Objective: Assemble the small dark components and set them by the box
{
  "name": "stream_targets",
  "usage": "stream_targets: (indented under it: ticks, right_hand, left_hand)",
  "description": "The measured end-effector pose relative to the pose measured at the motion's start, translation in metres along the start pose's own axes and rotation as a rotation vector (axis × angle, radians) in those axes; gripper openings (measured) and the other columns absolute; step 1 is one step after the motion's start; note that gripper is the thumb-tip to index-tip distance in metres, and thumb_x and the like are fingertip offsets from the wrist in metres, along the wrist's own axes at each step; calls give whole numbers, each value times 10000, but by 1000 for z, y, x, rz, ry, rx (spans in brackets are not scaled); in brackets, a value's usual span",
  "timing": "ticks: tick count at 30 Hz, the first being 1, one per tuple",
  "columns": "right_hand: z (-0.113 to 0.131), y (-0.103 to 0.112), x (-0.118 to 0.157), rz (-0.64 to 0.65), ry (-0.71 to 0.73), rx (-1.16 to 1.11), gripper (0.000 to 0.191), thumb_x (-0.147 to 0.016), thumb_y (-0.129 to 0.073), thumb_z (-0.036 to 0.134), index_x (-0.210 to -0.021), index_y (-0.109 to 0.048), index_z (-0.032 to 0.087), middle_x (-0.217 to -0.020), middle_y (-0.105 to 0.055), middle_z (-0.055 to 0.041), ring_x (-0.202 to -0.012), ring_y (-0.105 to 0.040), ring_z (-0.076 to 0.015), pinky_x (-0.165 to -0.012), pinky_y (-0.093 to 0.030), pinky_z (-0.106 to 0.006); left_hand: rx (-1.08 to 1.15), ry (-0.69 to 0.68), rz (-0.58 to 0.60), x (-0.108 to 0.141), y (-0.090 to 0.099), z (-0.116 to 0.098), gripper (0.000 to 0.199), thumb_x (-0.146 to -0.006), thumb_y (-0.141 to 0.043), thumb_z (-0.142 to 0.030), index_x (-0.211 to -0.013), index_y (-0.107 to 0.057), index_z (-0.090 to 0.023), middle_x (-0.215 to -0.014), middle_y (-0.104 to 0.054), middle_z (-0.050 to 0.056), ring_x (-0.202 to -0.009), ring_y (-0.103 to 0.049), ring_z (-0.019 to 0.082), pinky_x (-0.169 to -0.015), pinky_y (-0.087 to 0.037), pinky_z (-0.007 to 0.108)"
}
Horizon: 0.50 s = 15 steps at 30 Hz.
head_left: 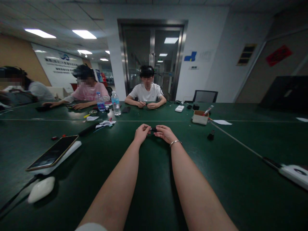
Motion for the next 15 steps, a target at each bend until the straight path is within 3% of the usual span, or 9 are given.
stream_targets:
  ticks: [3,7,15]
  right_hand:
    - [-1,6,-2,-46,2,-27,117,-793,-640,138,-876,-561,118,-653,-630,-46,-569,-677,-159,-552,-570,-241]
    - [-3,11,-3,-73,-2,-30,121,-802,-641,159,-888,-565,119,-588,-593,-22,-563,-670,-156,-539,-569,-234]
    - [-2,7,-2,-39,9,34,172,-780,-663,127,-931,-581,121,-629,-646,-39,-497,-631,-110,-460,-517,-177]
  left_hand:
    - [117,-3,59,2,-6,-4,271,-756,-611,-371,-906,-600,-145,-806,-680,67,-703,-651,149,-579,-458,225]
    - [139,43,102,3,-9,-4,278,-731,-650,-337,-904,-607,-125,-737,-676,69,-679,-646,150,-589,-461,236]
    - [51,79,81,0,-5,5,354,-728,-599,-491,-729,-581,-138,-625,-626,34,-562,-582,117,-513,-409,211]
Point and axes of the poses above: each hand's wrist, its own x-axis away from the middle knuckle, its own y-axis out of the back of the hand, z = x × y, the point moved 9 cm from there along -x, towards the middle knuckle
